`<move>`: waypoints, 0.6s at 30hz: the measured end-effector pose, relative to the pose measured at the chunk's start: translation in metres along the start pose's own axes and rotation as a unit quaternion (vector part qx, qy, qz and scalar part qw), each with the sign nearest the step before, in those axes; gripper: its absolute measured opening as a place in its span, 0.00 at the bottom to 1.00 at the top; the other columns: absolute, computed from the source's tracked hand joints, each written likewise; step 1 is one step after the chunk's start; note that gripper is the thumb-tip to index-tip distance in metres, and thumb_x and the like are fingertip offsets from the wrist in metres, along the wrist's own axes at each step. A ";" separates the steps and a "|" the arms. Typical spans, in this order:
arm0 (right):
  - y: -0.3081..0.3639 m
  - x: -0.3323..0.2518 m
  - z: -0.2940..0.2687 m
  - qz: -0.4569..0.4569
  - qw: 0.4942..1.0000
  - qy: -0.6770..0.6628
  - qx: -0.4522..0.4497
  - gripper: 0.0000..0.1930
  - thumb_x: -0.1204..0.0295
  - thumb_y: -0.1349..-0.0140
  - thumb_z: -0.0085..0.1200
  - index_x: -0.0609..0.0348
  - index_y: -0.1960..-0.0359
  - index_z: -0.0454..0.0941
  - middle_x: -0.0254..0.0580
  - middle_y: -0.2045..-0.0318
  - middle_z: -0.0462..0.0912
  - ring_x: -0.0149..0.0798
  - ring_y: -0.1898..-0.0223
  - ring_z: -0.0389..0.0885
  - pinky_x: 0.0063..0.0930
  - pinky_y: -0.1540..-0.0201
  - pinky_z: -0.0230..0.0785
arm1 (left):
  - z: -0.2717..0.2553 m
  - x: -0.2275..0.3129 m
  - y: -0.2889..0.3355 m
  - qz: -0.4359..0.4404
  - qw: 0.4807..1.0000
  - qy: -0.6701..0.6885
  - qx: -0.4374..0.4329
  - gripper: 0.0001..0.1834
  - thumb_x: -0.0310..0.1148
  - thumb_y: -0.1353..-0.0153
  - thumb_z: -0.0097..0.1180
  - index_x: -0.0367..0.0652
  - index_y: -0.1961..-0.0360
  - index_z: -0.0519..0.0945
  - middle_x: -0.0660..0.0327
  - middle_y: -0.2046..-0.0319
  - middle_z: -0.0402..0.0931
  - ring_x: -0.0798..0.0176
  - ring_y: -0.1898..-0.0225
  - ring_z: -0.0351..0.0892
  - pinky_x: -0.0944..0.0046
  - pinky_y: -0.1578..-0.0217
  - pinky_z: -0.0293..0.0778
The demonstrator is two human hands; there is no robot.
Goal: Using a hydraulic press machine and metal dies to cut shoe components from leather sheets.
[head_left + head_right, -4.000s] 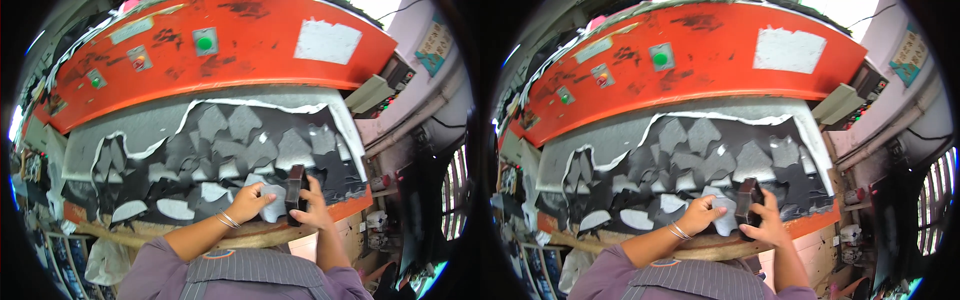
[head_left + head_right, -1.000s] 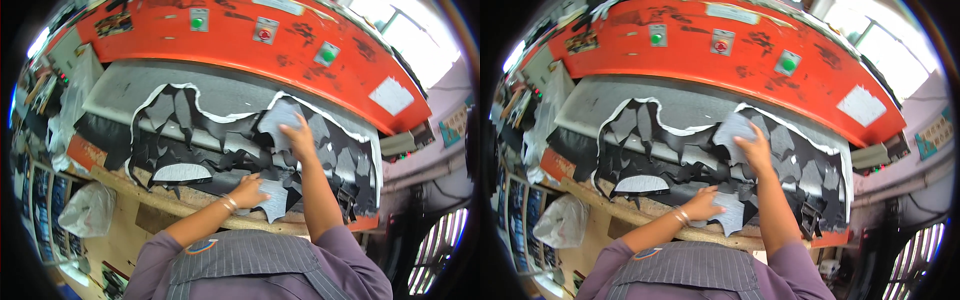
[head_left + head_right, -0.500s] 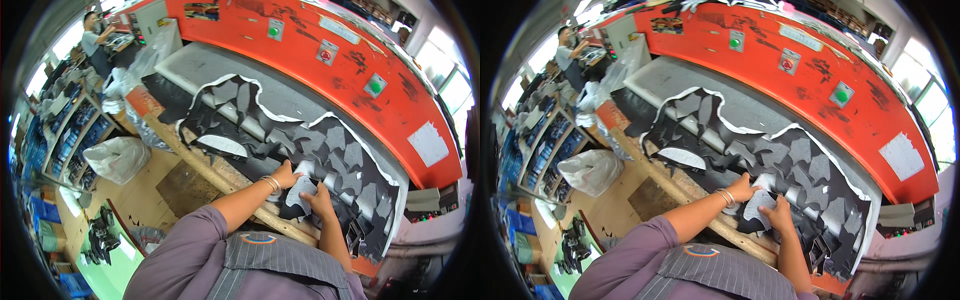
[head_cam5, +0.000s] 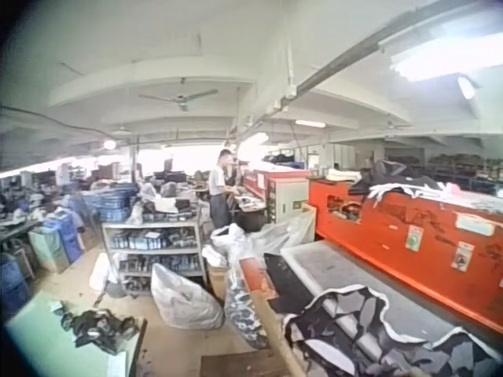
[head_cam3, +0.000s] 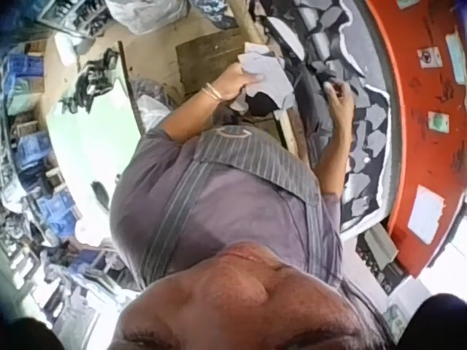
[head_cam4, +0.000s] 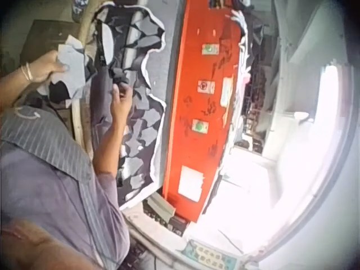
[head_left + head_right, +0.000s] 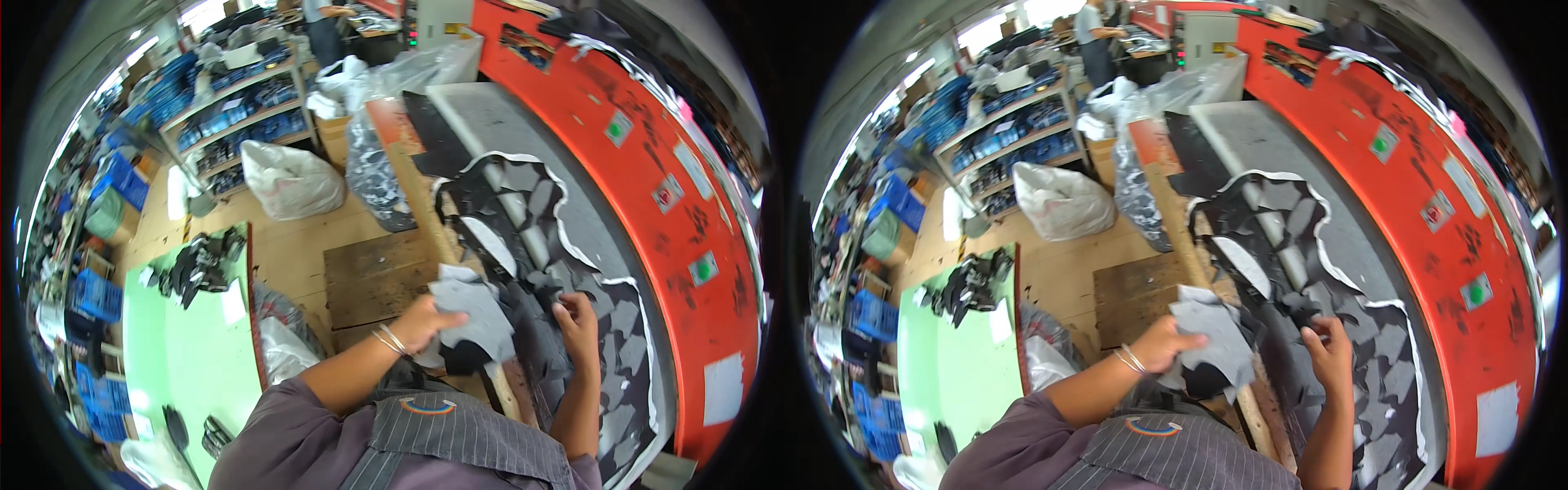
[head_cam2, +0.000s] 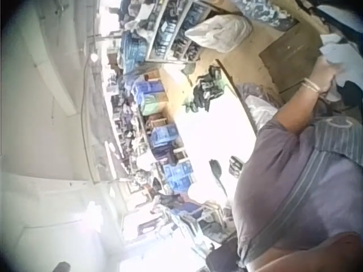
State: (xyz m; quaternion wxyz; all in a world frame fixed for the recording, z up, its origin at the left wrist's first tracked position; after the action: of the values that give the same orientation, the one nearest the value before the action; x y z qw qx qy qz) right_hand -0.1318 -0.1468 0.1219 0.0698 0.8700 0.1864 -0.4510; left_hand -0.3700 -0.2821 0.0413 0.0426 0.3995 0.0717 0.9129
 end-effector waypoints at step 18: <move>-0.081 0.041 0.116 0.219 0.932 -0.148 -0.247 0.30 0.52 0.47 0.62 0.65 0.51 0.76 0.36 0.59 0.78 0.30 0.56 0.72 0.26 0.52 0.64 | -0.156 0.243 -0.241 0.057 0.804 -0.574 0.144 0.35 0.40 0.52 0.68 0.32 0.45 0.71 0.46 0.50 0.75 0.53 0.50 0.77 0.60 0.48 0.70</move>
State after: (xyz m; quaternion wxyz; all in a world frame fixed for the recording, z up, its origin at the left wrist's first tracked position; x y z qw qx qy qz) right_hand -0.2302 -0.0953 0.0249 0.4064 0.7680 0.0845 -0.4877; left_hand -0.6442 -0.0268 0.0727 -0.0342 0.8556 0.1415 0.4967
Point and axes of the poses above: each hand's wrist, its own y-axis away from the middle knuckle, its own z-axis out of the palm, x = y × z, the point moved 7 cm from there along -y, towards the middle knuckle
